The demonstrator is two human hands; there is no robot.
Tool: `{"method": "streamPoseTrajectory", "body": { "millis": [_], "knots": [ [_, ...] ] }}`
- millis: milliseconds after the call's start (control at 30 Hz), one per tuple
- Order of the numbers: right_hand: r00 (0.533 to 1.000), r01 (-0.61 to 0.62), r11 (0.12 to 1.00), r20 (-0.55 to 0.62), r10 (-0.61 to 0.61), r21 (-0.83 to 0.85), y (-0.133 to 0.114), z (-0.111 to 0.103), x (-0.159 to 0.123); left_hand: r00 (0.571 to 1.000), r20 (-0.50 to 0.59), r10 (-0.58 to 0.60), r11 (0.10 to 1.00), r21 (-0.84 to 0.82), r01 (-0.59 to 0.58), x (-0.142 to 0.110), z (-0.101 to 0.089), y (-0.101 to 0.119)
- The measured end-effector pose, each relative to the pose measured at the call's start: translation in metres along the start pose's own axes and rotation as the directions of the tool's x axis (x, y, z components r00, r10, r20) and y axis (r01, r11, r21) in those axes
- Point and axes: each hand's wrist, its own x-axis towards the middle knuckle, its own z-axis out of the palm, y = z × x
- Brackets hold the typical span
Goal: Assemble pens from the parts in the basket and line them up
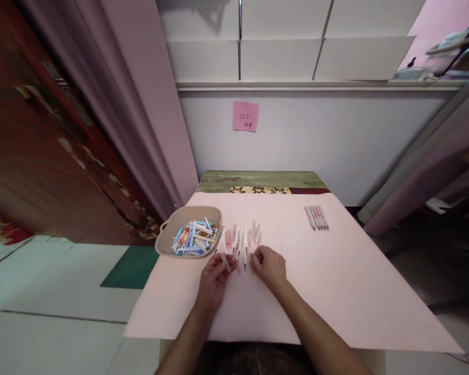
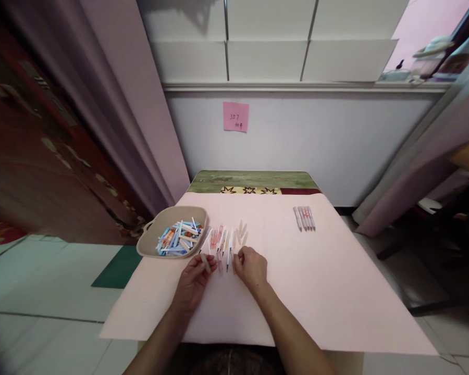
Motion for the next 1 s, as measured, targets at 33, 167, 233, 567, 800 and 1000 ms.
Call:
{"method": "streamPoseTrajectory", "body": {
  "millis": [33,167,233,567,800,1000],
  "knots": [
    [1.0,0.002,1.0,-0.008,-0.002,0.017,0.0,0.0,0.0,0.999,0.016,-0.035,0.998,-0.056,0.036,0.0,-0.003,0.003],
    [0.998,0.055,0.997,-0.043,-0.053,0.046,-0.006,-0.002,-0.003,0.988,0.062,-0.142,0.963,-0.221,0.152,-0.001,-0.011,0.009],
    [0.997,0.077,0.997,-0.001,-0.077,-0.012,-0.015,-0.003,-0.002,0.984,0.08,-0.159,0.953,-0.249,0.174,0.0,-0.012,0.007],
    [0.972,-0.017,0.953,0.218,0.086,-0.303,-0.06,0.0,0.038,0.956,0.192,-0.224,0.969,-0.057,0.238,-0.002,-0.002,0.012],
    [0.952,-0.122,0.961,0.243,0.184,-0.25,-0.054,0.001,0.054,0.92,0.274,-0.281,0.947,-0.076,0.312,-0.003,-0.008,0.008],
    [0.938,-0.246,0.961,0.219,0.268,-0.124,-0.048,0.009,0.057,0.92,0.293,-0.261,0.944,-0.123,0.307,0.0,-0.004,0.004]
  ]
}}
